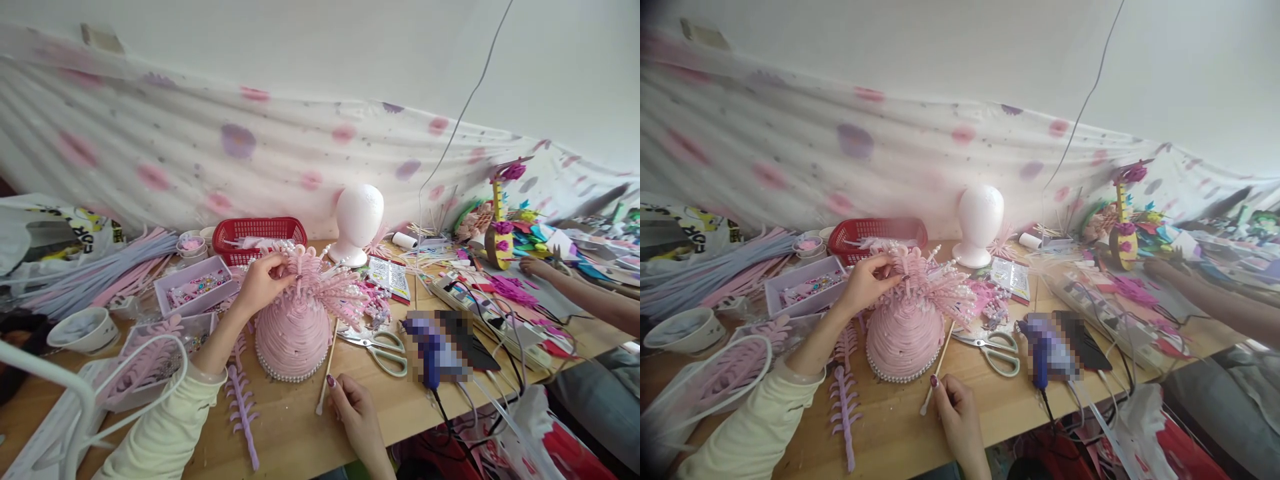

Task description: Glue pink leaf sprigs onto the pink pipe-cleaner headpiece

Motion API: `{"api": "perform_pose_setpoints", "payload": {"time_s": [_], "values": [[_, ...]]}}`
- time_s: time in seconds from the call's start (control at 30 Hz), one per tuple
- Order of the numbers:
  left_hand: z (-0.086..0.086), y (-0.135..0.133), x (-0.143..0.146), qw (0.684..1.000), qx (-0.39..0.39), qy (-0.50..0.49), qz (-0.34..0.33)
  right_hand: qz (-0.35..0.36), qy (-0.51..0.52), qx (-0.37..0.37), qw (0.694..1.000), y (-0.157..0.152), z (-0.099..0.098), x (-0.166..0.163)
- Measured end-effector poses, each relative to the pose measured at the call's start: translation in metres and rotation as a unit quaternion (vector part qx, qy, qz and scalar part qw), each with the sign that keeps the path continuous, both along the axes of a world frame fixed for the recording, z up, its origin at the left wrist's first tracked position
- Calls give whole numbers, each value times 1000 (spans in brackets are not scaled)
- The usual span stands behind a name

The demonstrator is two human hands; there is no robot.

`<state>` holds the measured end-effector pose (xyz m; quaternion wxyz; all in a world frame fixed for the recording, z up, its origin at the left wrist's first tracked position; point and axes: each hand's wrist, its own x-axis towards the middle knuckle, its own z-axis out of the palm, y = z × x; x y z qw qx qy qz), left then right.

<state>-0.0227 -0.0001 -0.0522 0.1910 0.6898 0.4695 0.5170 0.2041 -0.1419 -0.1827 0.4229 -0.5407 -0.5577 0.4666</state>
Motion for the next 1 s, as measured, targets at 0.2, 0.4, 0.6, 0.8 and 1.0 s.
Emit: {"api": "perform_pose_setpoints", "payload": {"time_s": [0.2,0.4,0.6,0.8,1.0], "values": [[-5,0,-4,998,-47,-44,1,0,-7,7,1000,2,-4,1],[-8,0,-3,996,-64,-54,-2,-5,-7,-3,1000,2,-5,1],[-8,1,-3,997,-60,-44,-9,-15,-7,-5,1000,1,-6,1],[-13,3,-3,999,-46,-20,2,-19,-6,-15,1000,1,-7,1],[-14,5,-3,999,-46,0,-2,-26,-17,-13,999,1,-9,3]]}}
